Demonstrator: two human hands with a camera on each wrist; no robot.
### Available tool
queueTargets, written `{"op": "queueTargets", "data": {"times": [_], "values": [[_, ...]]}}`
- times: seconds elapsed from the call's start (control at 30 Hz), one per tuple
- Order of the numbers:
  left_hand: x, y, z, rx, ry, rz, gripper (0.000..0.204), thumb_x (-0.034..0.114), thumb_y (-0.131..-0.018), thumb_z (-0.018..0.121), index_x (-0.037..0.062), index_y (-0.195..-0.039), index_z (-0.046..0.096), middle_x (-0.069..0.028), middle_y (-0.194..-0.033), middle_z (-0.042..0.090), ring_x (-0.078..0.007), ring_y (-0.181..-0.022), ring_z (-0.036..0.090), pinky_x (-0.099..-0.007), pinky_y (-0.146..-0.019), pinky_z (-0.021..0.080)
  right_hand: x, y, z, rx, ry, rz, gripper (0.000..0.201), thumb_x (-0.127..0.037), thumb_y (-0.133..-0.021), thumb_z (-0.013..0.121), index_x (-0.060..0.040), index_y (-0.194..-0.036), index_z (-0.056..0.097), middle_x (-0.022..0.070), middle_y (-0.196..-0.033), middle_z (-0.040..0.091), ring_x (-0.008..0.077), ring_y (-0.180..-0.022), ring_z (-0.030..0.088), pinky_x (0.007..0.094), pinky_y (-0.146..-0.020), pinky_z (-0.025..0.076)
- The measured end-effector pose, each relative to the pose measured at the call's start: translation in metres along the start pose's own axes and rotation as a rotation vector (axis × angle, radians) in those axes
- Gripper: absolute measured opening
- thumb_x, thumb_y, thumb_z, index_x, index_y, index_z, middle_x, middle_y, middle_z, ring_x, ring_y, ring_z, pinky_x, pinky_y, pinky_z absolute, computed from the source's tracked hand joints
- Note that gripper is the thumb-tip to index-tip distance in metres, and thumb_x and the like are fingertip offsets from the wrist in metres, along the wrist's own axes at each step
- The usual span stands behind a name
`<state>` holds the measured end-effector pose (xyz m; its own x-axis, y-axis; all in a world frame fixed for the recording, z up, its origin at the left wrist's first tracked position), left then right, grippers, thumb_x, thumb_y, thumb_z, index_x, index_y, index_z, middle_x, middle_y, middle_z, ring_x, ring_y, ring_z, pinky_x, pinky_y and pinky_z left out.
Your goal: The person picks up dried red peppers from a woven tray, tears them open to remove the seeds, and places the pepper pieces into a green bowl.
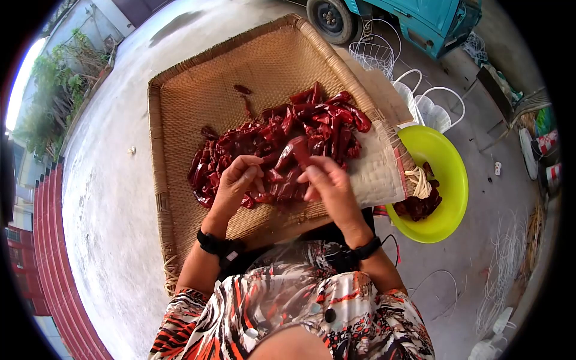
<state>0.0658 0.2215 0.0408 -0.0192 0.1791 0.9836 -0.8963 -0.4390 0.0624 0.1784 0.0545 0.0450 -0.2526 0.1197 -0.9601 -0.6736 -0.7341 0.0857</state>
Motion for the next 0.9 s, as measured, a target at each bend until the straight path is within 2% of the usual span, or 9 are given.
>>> {"op": "queueTargets", "data": {"times": [0.07,0.2,0.3,0.43,0.57,0.67,0.73,0.87,0.9], "values": [[-0.005,0.0,-0.004,-0.012,-0.183,-0.046,0.017,0.008,-0.098,0.054,0.0061,-0.114,0.059,-0.0001,-0.089,0.057,-0.007,-0.065,0.057,-0.0208,-0.057,0.049,-0.01,0.004,-0.033,0.159,-0.104,0.013,0.028,-0.024,-0.099,0.055,-0.0066,-0.121,0.058,0.0035,-0.09,0.068,0.0064,-0.061,0.057,0.02,-0.056,0.048],[0.002,-0.003,0.007,-0.093,-0.553,0.137,0.026,0.003,-0.09,0.062,0.0039,-0.116,0.06,-0.0038,-0.109,0.059,-0.0083,-0.068,0.057,-0.0223,-0.063,0.047,-0.012,0.015,-0.112,0.332,-0.601,-0.078,0.027,-0.026,-0.1,0.054,-0.0074,-0.12,0.057,0.0028,-0.095,0.068,0.0059,-0.066,0.057,0.0203,-0.059,0.048],[0.005,-0.004,0.015,-0.137,-0.709,0.175,0.034,0.0,-0.085,0.063,0.0058,-0.118,0.061,-0.0055,-0.114,0.059,-0.011,-0.073,0.059,-0.0243,-0.067,0.049,-0.02,0.025,-0.151,0.266,-0.933,-0.111,0.023,-0.021,-0.101,0.051,-0.0085,-0.118,0.059,-0.002,-0.099,0.068,0.0062,-0.067,0.055,0.0204,-0.063,0.047],[0.01,-0.003,0.022,-0.129,-0.909,0.374,0.037,-0.002,-0.082,0.065,0.0066,-0.118,0.061,-0.0083,-0.118,0.058,-0.0151,-0.078,0.061,-0.0276,-0.07,0.051,-0.009,0.043,-0.207,0.419,-1.134,-0.235,0.032,-0.028,-0.101,0.05,-0.0045,-0.121,0.06,0.0084,-0.106,0.071,0.0135,-0.07,0.058,0.0273,-0.065,0.05],[0.005,-0.004,0.022,-0.149,-0.975,0.366,0.037,-0.002,-0.08,0.062,0.0065,-0.115,0.057,-0.0106,-0.116,0.058,-0.0323,-0.106,0.059,-0.0385,-0.088,0.049,-0.017,0.042,-0.195,0.28,-1.084,-0.216,0.03,-0.026,-0.101,0.048,-0.0043,-0.117,0.061,0.0074,-0.101,0.071,0.0134,-0.069,0.056,0.028,-0.066,0.049],[-0.004,-0.007,0.01,-0.055,-0.906,0.193,0.028,0.001,-0.08,0.065,0.0059,-0.107,0.06,-0.0099,-0.106,0.062,-0.0321,-0.098,0.062,-0.0372,-0.083,0.051,-0.02,0.034,-0.158,0.31,-0.777,-0.132,0.023,-0.022,-0.1,0.052,-0.0048,-0.113,0.061,0.0005,-0.087,0.064,0.0087,-0.066,0.052,0.0225,-0.061,0.044],[0.006,-0.005,0.011,-0.029,-0.868,0.192,0.025,0.003,-0.082,0.067,0.0061,-0.106,0.061,-0.0081,-0.096,0.063,-0.026,-0.085,0.064,-0.0345,-0.073,0.051,-0.021,0.031,-0.121,0.398,-0.589,-0.074,0.02,-0.02,-0.099,0.053,-0.0059,-0.112,0.06,0.0008,-0.087,0.063,0.006,-0.066,0.053,0.0204,-0.06,0.045],[0.025,0.007,0.023,-0.034,-0.518,0.159,0.02,0.006,-0.086,0.069,0.0058,-0.105,0.064,-0.0032,-0.079,0.062,-0.0106,-0.064,0.06,-0.0274,-0.056,0.048,-0.027,0.019,-0.041,0.065,-0.065,-0.073,0.027,-0.025,-0.098,0.055,-0.0068,-0.118,0.055,0.0036,-0.095,0.064,0.0076,-0.073,0.059,0.0215,-0.069,0.049],[0.03,0.008,0.025,-0.047,-0.681,0.253,0.021,0.002,-0.088,0.067,0.0052,-0.109,0.063,-0.0008,-0.079,0.062,-0.0044,-0.066,0.056,-0.0235,-0.054,0.048,-0.025,0.015,-0.025,-0.014,-0.05,-0.083,0.03,-0.025,-0.097,0.057,-0.006,-0.12,0.054,0.0042,-0.098,0.063,0.0076,-0.074,0.059,0.0217,-0.07,0.049]]}}
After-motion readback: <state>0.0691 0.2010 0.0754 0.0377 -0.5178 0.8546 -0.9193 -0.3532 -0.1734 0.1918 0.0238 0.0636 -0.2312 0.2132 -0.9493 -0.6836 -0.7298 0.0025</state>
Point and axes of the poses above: each hand's wrist, its own y-axis away from the middle knuckle, its own z-axis out of the palm, x = y × z, the point moved 9 cm from there along -y, towards the middle knuckle
